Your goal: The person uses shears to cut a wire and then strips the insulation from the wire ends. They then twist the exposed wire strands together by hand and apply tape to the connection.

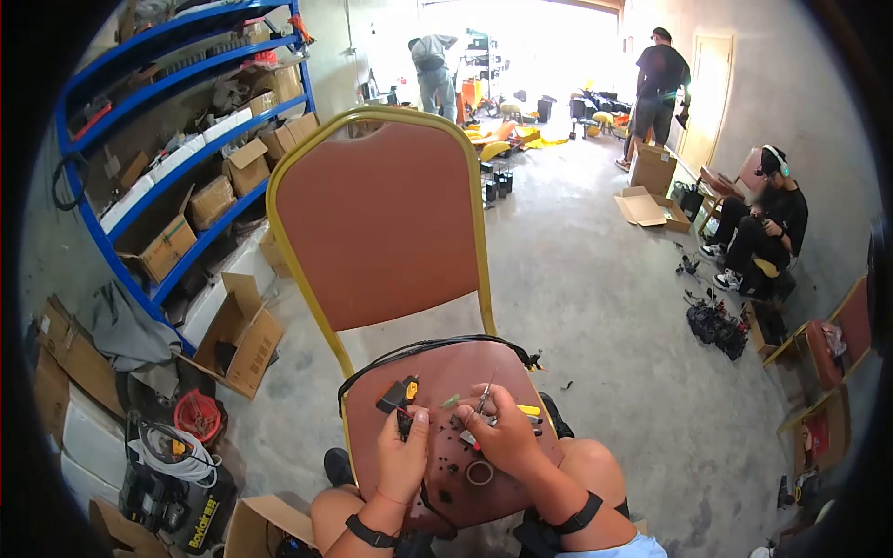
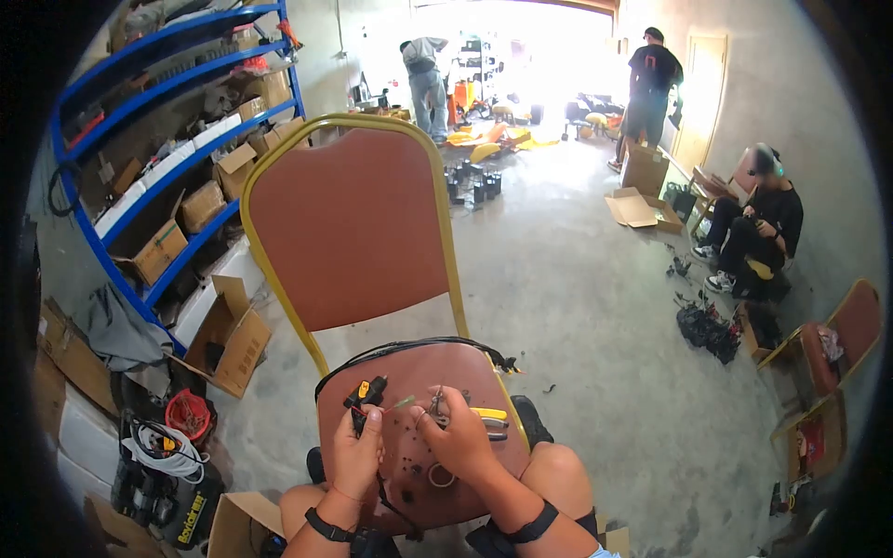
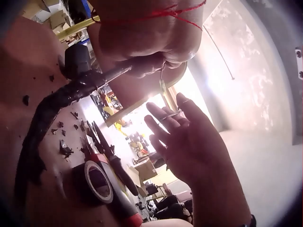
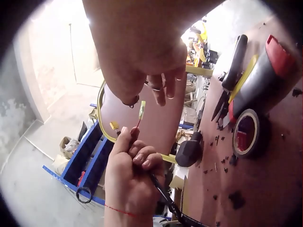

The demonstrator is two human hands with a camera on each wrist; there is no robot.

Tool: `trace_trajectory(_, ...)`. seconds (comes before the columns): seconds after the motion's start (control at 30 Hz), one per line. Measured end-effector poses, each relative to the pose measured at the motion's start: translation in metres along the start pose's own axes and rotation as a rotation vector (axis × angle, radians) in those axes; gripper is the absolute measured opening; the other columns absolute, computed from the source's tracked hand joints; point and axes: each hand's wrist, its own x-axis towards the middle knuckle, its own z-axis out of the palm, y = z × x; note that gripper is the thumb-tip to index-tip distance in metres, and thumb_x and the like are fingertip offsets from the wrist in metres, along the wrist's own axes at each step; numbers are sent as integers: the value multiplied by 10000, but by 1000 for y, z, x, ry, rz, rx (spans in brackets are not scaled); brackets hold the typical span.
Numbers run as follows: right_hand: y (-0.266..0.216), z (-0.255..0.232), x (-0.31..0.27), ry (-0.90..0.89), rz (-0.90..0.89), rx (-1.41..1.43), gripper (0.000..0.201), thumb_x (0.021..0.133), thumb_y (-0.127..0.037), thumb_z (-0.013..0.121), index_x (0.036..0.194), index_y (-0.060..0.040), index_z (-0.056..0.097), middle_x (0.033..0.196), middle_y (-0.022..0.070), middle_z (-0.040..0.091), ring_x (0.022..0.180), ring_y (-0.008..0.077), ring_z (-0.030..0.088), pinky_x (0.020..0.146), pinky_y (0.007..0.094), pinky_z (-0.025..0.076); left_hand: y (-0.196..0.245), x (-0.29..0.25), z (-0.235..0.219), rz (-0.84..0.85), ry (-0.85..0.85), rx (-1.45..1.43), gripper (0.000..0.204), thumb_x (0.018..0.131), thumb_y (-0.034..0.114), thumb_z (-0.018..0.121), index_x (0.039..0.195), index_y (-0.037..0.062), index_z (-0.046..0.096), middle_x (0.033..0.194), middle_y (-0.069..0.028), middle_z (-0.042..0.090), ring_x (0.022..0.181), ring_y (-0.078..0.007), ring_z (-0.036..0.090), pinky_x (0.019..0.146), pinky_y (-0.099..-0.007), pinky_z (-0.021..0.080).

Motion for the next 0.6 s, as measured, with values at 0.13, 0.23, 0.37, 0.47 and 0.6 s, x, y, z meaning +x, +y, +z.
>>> trace_trajectory(0.13, 13, 7, -1, 63, -6, -33, 359, 944, -179, 650, 1183, 24, 476, 1069, 126, 698, 980, 153, 655, 816, 280, 525, 3, -1, -1, -6, -11, -86, 181, 979, 240, 613, 973, 60, 598, 640, 56, 489, 497, -27, 417, 442, -207, 331)
trace_trajectory(0.23, 15, 8, 1, -21, 4, 6, 384, 942, -209, 654, 1196, 33, 500, 1081, 133, 692, 987, 159, 658, 815, 283, 528, 2, 0, -4, -20, -11, -82, 179, 975, 235, 618, 969, 58, 591, 642, 55, 491, 497, -30, 419, 443, -208, 337)
trace_trajectory(0.37, -10, 2, -6, -89, 8, -48, 415, 938, -240, 660, 1223, 40, 549, 1083, 141, 686, 1000, 178, 661, 824, 289, 528, -2, 1, -7, -39, -24, -17, 182, 972, 230, 622, 976, 53, 581, 677, 48, 515, 526, -32, 441, 463, -206, 357)
trace_trajectory(0.47, -23, -1, -7, -107, 28, -50, 424, 937, -254, 661, 1234, 36, 571, 1081, 136, 686, 1002, 188, 663, 831, 290, 527, -3, 1, -10, -44, -94, -19, 196, 981, 237, 601, 1040, 54, 558, 702, 45, 515, 550, -36, 450, 476, -204, 358)
trace_trajectory(0.6, -4, 0, -3, -76, 35, 4, 411, 941, -249, 658, 1231, 31, 576, 1068, 123, 683, 995, 180, 662, 828, 289, 527, -1, 2, -10, -122, -228, -165, 244, 1020, 256, 485, 1161, 57, 491, 720, 29, 464, 567, -73, 434, 507, -228, 374)
